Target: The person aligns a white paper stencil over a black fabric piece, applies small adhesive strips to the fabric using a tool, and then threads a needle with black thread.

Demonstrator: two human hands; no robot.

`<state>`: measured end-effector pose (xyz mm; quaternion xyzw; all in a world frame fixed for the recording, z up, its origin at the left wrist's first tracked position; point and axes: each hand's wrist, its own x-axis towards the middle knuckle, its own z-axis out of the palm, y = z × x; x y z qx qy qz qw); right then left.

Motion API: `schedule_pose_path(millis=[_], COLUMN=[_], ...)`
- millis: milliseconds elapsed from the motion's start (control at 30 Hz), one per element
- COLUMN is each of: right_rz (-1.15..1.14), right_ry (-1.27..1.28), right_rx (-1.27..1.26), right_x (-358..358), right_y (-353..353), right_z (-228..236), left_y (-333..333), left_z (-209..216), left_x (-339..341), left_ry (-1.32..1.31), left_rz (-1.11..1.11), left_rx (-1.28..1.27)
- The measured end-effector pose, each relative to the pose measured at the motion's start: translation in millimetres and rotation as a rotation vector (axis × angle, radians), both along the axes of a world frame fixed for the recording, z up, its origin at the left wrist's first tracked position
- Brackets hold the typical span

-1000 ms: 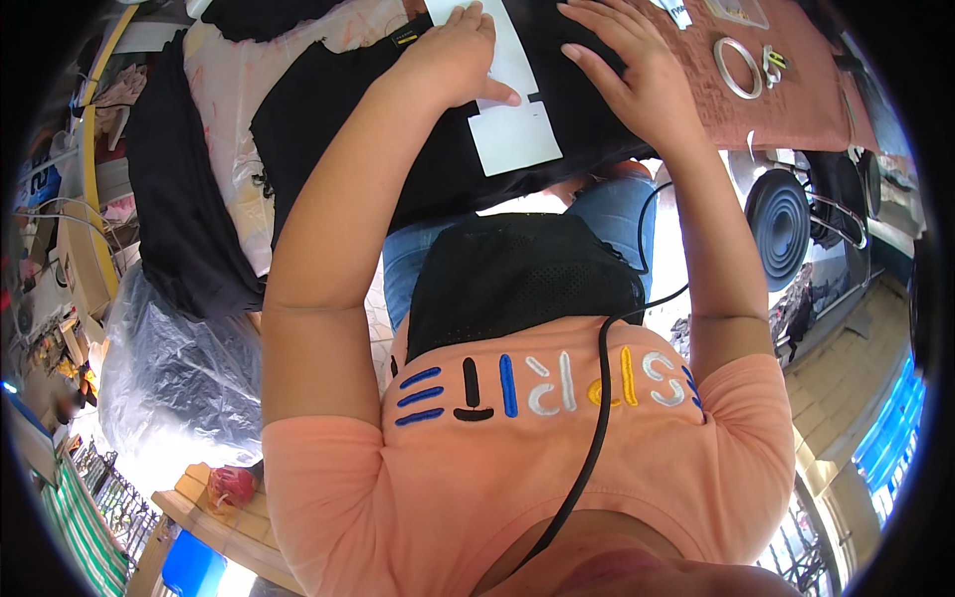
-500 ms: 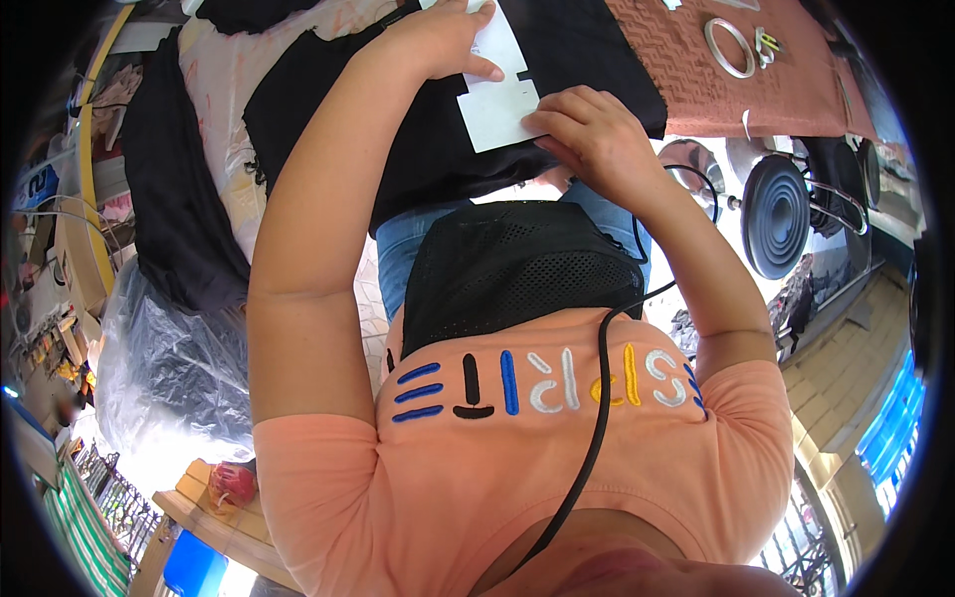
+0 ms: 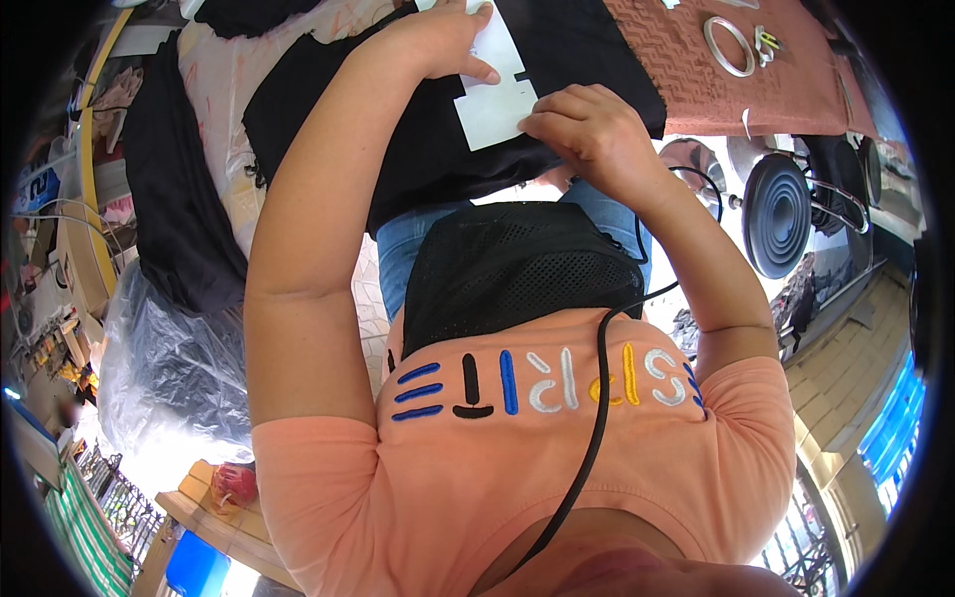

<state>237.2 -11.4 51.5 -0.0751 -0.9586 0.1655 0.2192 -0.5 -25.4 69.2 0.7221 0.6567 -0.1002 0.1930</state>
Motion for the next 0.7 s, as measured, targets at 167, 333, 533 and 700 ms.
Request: schedule_pose_path(millis=[167,333,533,700], right_rz=[0.021,0.017,0.026,0.021], right_ry=[0.058,0.061,0.055,0.055], right_rx=[-0.016,-0.029,-0.038,-0.02], right_x=[-3,-4,-3,-2], right_y=[0,0,0,1], right_z=[-3,-3,-4,-5], left_y=[-1,-1,-1,-1], left_z=[-1,2,5,8], left_x=[-3,-2,0,0], left_ry=[0.006,0.022,0.033,0.023], left_rz=[-0.004,-0.006,-0.012,-0.013], left_rx=[-0.006,-0.021,-0.039,-0.049])
